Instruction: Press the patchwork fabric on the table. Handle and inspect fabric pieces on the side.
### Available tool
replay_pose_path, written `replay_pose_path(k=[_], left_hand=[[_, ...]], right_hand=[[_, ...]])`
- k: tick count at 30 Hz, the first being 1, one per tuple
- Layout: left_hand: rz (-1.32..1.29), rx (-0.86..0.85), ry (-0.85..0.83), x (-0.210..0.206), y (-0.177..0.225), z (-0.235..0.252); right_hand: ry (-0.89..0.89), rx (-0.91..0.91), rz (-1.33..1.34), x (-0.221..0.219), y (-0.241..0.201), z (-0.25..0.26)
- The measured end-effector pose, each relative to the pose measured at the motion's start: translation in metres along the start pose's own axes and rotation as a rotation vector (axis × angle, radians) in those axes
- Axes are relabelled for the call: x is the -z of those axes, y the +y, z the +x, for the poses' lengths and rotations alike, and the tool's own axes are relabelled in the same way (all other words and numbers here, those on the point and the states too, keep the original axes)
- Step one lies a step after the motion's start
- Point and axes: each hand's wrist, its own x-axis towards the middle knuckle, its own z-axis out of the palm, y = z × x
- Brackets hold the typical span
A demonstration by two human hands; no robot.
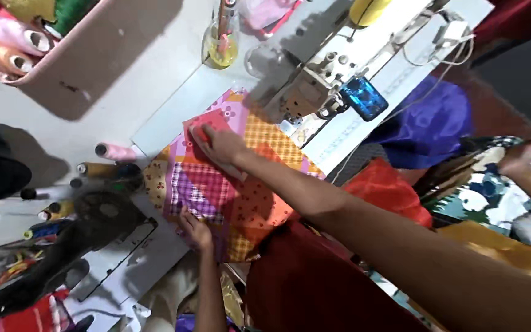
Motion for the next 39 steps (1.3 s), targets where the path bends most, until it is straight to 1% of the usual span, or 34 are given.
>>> replay_pose_path(k=[2, 4, 5, 7, 9, 12, 14, 18, 20, 22, 25, 27, 28, 29, 30, 32, 34, 36, 39], left_hand=[[-0.038, 0.04, 0.058, -0.003, -0.008, -0.043], [-0.086, 0.09, 0.076, -0.009, -0.004, -0.075], [-0.115, 0.14, 0.079, -0.013, 0.001, -0.09], [-0.141, 0.241, 0.083, -0.021, 0.007, -0.115], [-0.111, 0.29, 0.067, -0.028, 0.007, -0.136], [-0.009, 0.324, 0.007, -0.039, 0.02, -0.152], [0.064, 0.338, -0.035, -0.043, 0.026, -0.152], [0.156, 0.404, -0.083, -0.045, 0.041, -0.141], [0.172, 0.399, -0.093, -0.048, 0.042, -0.132], [0.204, 0.4, -0.135, -0.048, 0.046, -0.121], [0.143, 0.353, -0.154, -0.051, 0.048, -0.11], [0.031, 0.341, -0.14, -0.054, 0.05, -0.103], [-0.025, 0.365, -0.135, -0.055, 0.051, -0.099], [-0.063, 0.403, -0.135, -0.056, 0.053, -0.095], [-0.078, 0.428, -0.136, -0.055, 0.054, -0.092], [-0.051, 0.442, -0.155, -0.055, 0.058, -0.089], [-0.012, 0.409, -0.172, -0.053, 0.067, -0.091], [-0.018, 0.367, -0.198, -0.046, 0.073, -0.098], [-0.166, 0.327, -0.21, -0.039, 0.061, -0.114]], right_hand=[[-0.099, 0.093, 0.006, -0.031, -0.011, -0.043], [-0.199, 0.198, -0.006, -0.054, -0.012, -0.083], [-0.261, 0.231, -0.022, -0.059, -0.007, -0.101], [-0.353, 0.226, -0.039, -0.057, 0.014, -0.134], [-0.36, 0.176, -0.048, -0.049, 0.046, -0.165], [-0.297, 0.082, -0.076, -0.025, 0.096, -0.203], [-0.26, 0.011, -0.094, -0.003, 0.124, -0.218], [-0.115, -0.062, -0.098, 0.032, 0.196, -0.227], [-0.015, -0.078, -0.038, 0.047, 0.238, -0.231], [0.088, -0.115, 0.042, 0.07, 0.265, -0.241], [0.256, -0.139, 0.164, 0.104, 0.281, -0.266], [0.412, -0.067, 0.292, 0.119, 0.283, -0.282], [0.473, -0.015, 0.371, 0.123, 0.281, -0.289], [0.49, 0.035, 0.451, 0.126, 0.278, -0.296], [0.463, 0.069, 0.525, 0.128, 0.277, -0.301], [0.385, 0.074, 0.65, 0.126, 0.279, -0.303], [0.368, 0.058, 0.744, 0.118, 0.284, -0.3], [0.401, 0.076, 0.833, 0.102, 0.292, -0.29], [0.498, 0.164, 0.974, 0.071, 0.307, -0.267]])
